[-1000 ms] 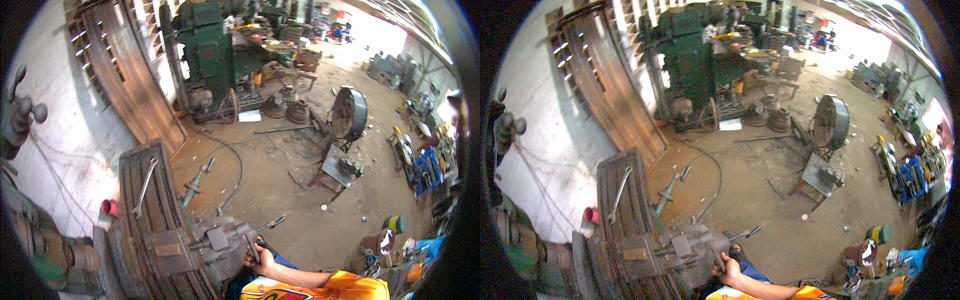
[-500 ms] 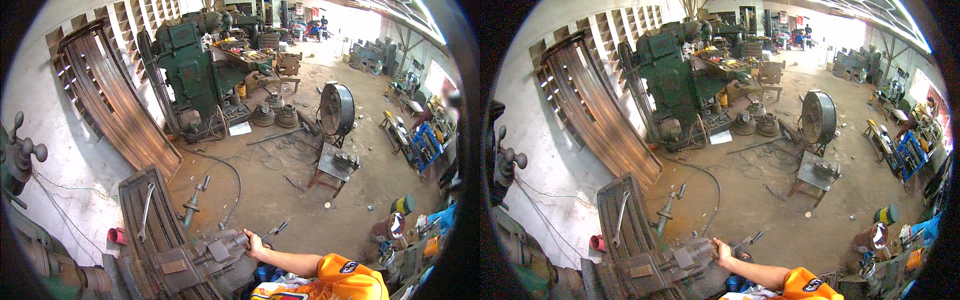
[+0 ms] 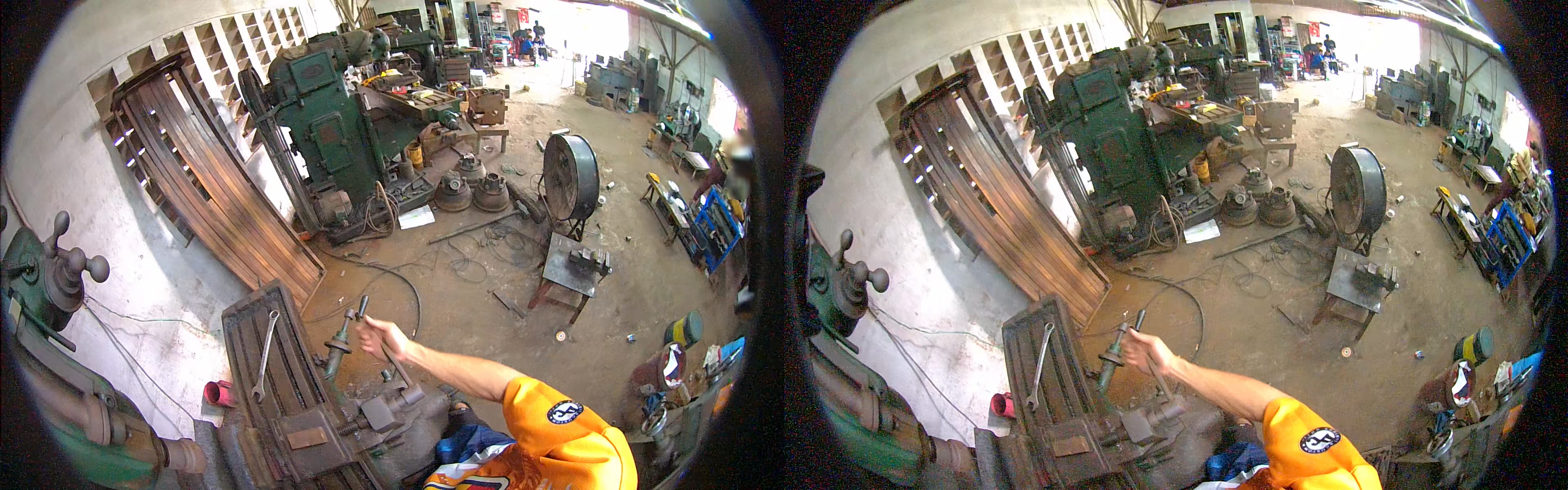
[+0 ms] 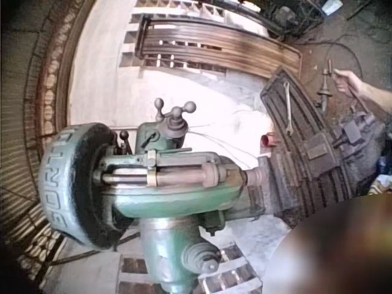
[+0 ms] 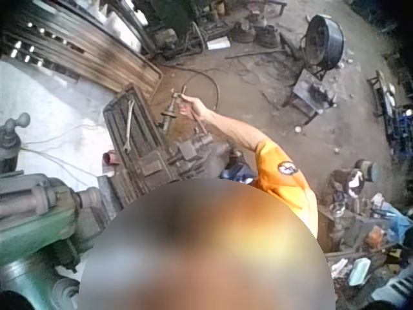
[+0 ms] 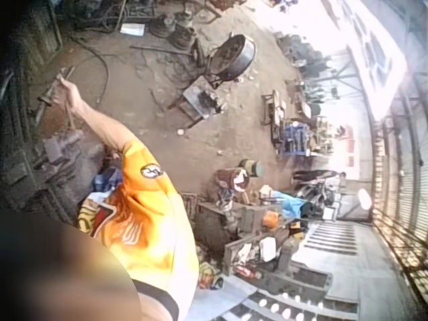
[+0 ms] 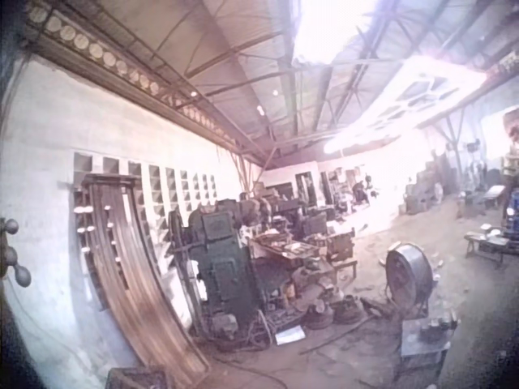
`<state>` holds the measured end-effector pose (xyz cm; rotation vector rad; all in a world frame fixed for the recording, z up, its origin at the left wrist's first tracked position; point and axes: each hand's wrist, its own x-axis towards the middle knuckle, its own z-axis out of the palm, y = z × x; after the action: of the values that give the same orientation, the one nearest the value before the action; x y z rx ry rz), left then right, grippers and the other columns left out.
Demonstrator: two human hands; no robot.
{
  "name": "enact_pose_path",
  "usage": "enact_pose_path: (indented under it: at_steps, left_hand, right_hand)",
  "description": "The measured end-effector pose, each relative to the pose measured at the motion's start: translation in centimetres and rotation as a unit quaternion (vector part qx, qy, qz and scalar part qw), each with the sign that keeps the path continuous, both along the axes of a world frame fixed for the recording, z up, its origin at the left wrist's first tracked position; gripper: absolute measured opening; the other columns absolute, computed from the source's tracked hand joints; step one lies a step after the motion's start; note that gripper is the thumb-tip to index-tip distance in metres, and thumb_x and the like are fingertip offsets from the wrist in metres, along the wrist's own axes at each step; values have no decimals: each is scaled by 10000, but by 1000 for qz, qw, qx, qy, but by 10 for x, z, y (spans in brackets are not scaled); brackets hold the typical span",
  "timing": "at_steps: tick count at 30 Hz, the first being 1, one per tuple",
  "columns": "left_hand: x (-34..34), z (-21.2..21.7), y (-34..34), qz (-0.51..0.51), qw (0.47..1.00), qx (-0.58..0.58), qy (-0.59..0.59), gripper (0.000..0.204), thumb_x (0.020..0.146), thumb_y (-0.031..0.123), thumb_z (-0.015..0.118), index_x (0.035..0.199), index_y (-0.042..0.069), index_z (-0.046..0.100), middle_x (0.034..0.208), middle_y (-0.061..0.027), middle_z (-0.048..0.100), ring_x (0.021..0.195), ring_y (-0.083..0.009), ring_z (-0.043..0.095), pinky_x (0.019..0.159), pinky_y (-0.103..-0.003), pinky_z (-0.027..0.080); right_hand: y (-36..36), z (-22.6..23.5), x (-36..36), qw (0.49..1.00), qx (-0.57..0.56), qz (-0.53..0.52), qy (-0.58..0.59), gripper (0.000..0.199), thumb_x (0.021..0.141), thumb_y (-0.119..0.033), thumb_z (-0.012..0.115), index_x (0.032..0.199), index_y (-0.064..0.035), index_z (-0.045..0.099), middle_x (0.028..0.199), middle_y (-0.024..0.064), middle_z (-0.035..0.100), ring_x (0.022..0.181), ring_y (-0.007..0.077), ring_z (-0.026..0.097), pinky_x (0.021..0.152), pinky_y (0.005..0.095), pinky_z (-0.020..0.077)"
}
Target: The person operates a large green industrial machine, turning a handwheel to adjust the setup. They then walk to a nearby table, pick up a wrench, and return to the machine to continue adjustments while another person works in the background.
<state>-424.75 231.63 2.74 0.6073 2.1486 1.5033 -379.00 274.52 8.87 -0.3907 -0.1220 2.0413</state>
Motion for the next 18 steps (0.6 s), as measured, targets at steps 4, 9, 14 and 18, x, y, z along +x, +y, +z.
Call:
enact_pose_path:
  at_steps: [4,9,14,18]
  left_hand:
    - [1,3,1,-3,1000,-10,0,240,950,183,515,1026,-29,598,947,-103,626,839,-210,570,776,-353,495]
    - [1,1,0,-5,1000,-15,-2,237,949,180,511,1021,-29,596,942,-103,625,837,-210,570,775,-353,494]
    - [1,-1,-1,-8,1000,-21,-3,234,947,177,507,1017,-28,594,937,-103,623,834,-210,569,775,-353,493]
    - [2,-2,-4,-6,1000,-21,0,232,946,175,504,1014,-28,593,933,-103,622,832,-210,568,774,-352,492]
  right_hand:
    - [9,100,16,909,357,202,-75,492,999,-417,443,1061,43,606,893,132,665,793,204,631,710,317,516]
    - [-67,159,17,757,552,289,-196,517,1004,-425,430,1076,53,615,914,147,690,818,206,665,704,315,544]
    - [-132,168,17,657,631,301,-283,428,1012,-366,424,1079,10,618,906,92,699,783,179,647,674,330,523]
    - [-193,153,21,523,680,218,-465,324,975,-324,491,1041,-35,622,879,168,668,825,355,639,678,449,492]
